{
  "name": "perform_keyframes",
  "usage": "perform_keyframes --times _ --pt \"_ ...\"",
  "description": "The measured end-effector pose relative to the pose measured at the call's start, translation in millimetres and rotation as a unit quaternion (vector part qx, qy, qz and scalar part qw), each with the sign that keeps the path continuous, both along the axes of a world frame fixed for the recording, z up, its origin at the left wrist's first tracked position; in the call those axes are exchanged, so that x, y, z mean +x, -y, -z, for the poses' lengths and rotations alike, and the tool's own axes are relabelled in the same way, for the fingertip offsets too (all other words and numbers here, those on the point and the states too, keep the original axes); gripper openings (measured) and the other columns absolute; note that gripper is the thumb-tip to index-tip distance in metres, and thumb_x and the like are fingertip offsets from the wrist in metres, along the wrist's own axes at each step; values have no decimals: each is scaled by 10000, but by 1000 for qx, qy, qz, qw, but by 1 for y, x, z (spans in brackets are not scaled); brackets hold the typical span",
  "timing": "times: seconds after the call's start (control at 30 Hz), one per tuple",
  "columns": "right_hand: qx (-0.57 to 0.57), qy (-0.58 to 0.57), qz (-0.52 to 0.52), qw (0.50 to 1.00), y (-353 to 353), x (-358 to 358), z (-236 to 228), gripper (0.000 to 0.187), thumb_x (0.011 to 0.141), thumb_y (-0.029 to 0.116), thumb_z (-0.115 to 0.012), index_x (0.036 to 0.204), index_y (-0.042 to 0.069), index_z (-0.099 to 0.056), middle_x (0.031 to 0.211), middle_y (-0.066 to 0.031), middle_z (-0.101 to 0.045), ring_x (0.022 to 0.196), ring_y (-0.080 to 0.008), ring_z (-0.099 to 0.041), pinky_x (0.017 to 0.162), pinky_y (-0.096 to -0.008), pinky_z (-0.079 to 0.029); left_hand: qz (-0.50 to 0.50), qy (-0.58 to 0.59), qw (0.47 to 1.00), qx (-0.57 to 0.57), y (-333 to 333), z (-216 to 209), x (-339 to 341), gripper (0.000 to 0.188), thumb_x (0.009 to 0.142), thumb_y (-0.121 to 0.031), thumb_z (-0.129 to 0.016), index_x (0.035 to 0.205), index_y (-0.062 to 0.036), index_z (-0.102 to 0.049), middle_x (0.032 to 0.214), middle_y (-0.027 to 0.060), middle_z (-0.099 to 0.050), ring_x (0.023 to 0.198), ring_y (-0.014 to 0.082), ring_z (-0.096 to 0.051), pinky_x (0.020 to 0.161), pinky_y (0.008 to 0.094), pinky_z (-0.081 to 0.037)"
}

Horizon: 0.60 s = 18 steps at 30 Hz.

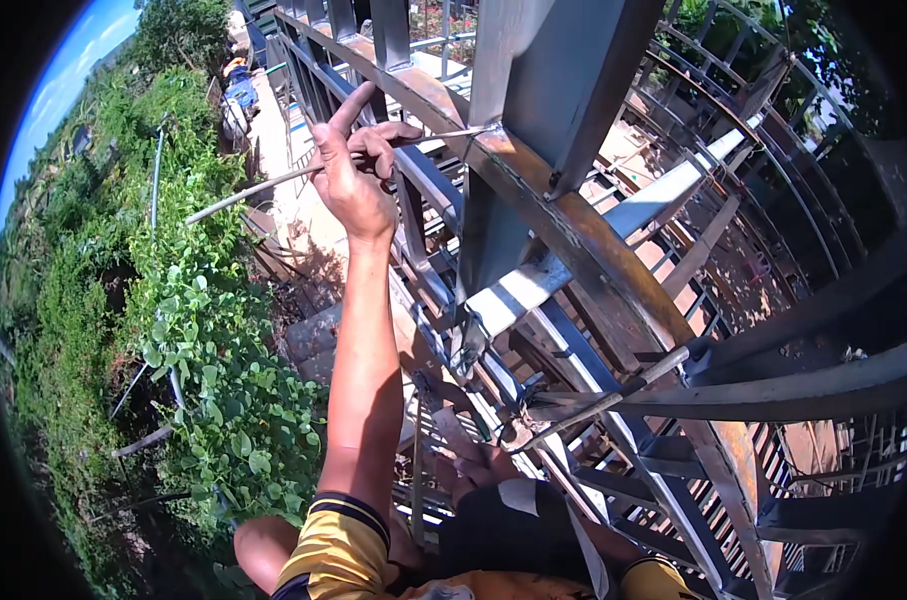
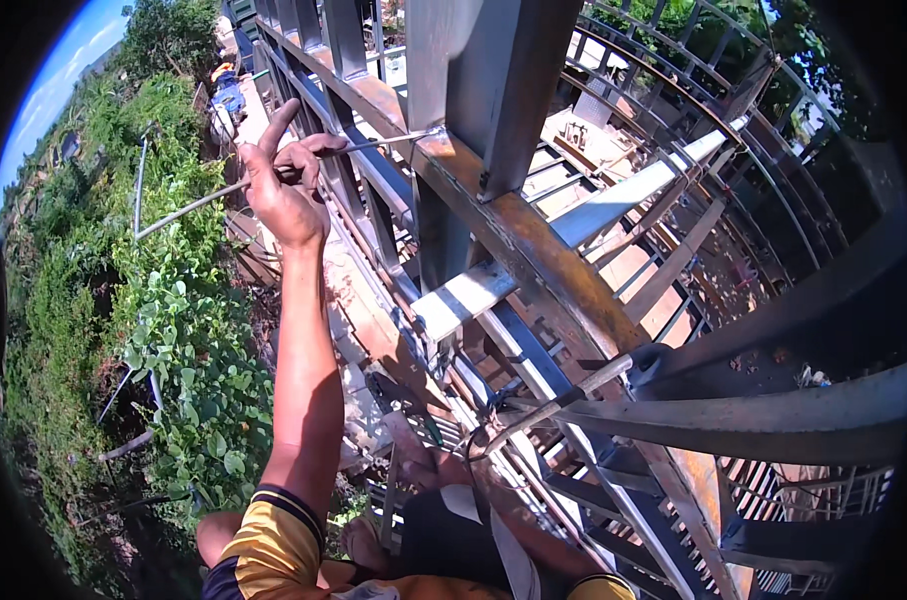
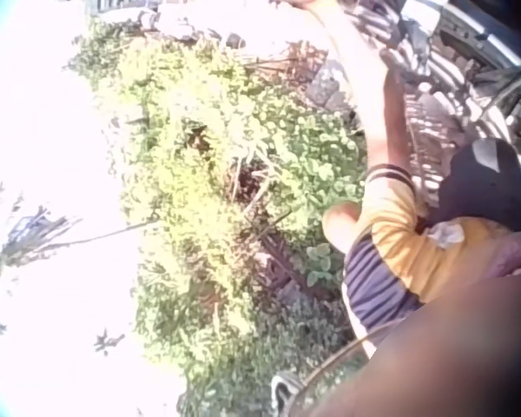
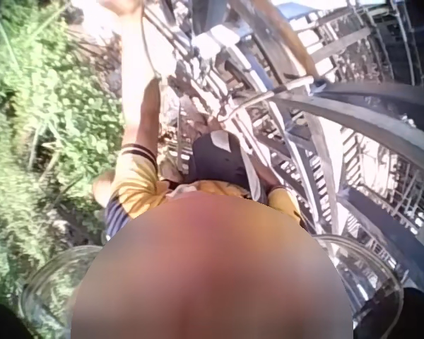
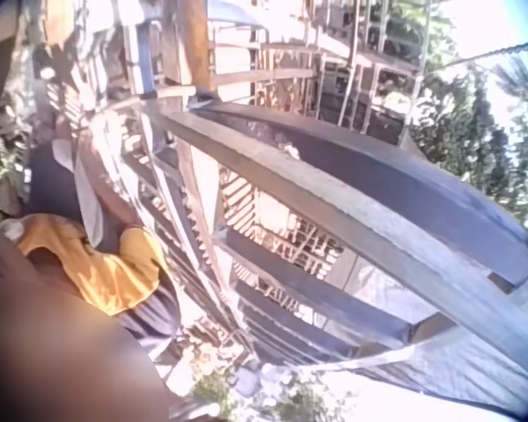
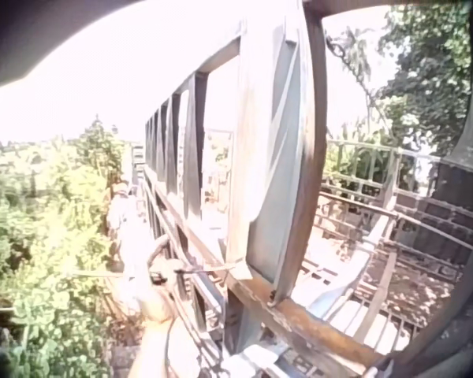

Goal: Welding joints on a large metal frame structure outdoors.

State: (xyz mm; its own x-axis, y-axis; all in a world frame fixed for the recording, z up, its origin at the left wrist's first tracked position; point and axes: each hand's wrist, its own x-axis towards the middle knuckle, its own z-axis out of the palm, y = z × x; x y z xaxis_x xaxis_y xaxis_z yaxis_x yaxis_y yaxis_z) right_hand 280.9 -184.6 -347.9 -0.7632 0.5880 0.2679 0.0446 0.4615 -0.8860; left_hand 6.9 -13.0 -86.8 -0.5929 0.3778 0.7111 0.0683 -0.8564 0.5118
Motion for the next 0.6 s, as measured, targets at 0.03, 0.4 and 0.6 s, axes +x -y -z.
perform_keyframes --times 0.03,0.4,0.6 --pt "21 5 -25 999 -6 1 2 659 760 295 -615 1316 10 -406 1234 -201 -494 1140 -335 -488 965 -433 -379 -1 -2 1000 1 10 1 0 665 964 -513 -281 1218 71 -473 471 -1 -420 486 115 -515 425 251 -391" --pt "-31 -55 -33 997 7 -9 9 729 724 349 -630 1330 19 -395 1270 -200 -468 1184 -352 -445 1006 -444 -339 -30 46 998 -13 72 7 26 514 787 8 -385 1300 13 -417 738 173 -584 517 200 -581 444 247 -466" --pt "-111 -92 1 990 20 -13 4 732 761 182 -617 1380 36 -254 1305 -179 -460 1210 -289 -446 1027 -404 -331 -24 -40 996 -80 52 31 23 493 769 24 -353 1251 32 -455 691 137 -572 495 182 -564 421 245 -447"
